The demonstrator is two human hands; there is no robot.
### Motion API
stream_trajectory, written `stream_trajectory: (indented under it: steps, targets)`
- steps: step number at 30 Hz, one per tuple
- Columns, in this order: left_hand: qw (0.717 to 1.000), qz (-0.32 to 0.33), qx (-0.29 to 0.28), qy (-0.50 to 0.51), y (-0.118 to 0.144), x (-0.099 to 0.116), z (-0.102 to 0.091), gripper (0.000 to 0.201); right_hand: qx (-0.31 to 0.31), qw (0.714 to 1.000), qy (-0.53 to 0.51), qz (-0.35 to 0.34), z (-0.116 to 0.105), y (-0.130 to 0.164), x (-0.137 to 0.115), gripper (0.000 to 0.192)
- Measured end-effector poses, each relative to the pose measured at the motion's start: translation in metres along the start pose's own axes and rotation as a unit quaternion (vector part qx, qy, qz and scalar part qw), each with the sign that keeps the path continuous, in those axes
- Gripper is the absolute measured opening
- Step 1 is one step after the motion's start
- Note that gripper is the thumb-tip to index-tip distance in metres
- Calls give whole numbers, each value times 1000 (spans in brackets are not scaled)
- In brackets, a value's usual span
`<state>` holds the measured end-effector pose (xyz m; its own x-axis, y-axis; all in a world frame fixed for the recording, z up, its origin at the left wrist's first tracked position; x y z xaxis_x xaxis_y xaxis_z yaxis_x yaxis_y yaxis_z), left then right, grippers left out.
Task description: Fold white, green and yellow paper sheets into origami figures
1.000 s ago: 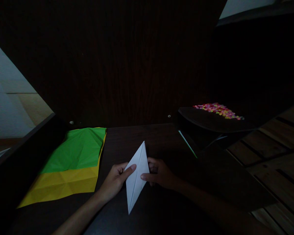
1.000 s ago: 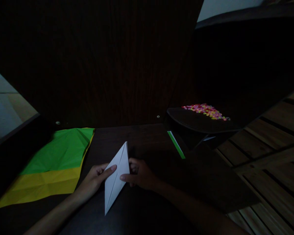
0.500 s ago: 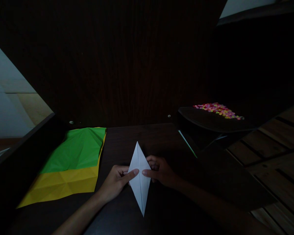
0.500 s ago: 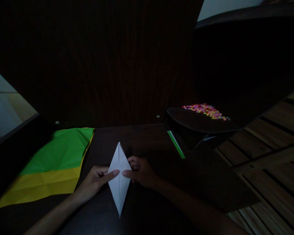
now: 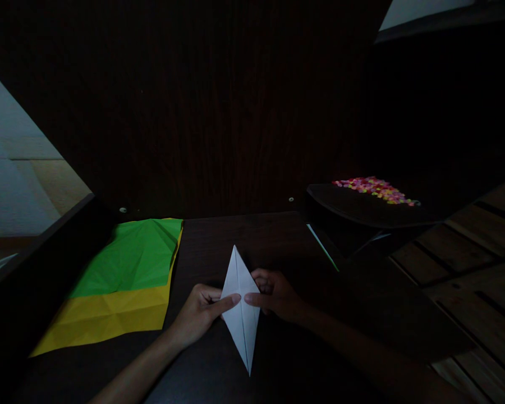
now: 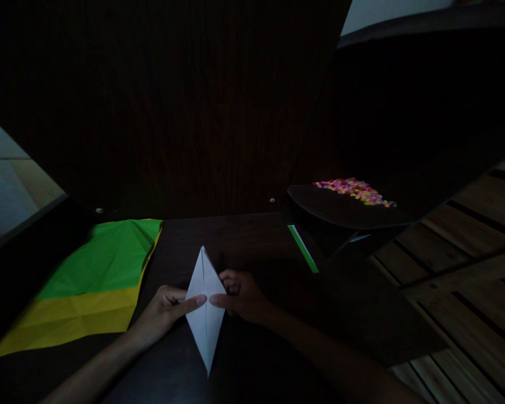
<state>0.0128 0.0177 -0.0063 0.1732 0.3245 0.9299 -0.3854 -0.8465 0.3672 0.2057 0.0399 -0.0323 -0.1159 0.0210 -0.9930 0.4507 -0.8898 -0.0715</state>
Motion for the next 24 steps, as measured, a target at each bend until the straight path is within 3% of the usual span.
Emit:
stream_trajectory:
  steps: [9, 14, 24]
  targets:
    - [1000, -5, -7, 6, -1, 2, 1, 35, 6, 1000, 6, 0, 3, 0, -3, 31]
    - [998, -19, 23, 50, -4, -2, 0, 43, 7, 1000, 6, 3, 2, -1, -5, 32]
    - [1000, 6, -3, -4, -1, 3, -3, 39, -11, 1000, 4, 28, -1, 0, -4, 32]
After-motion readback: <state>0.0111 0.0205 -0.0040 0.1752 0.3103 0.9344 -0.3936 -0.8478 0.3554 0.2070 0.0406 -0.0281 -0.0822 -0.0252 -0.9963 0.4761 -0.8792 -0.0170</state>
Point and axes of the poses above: each hand's wrist, its own y-axis away from the middle knuckle, its own z-axis out of the palm, x = y × z, the point moved 1 cm from there along -y, towards the middle knuckle, and after that the axes turned 10 degrees about -z, right-handed, at the moved point
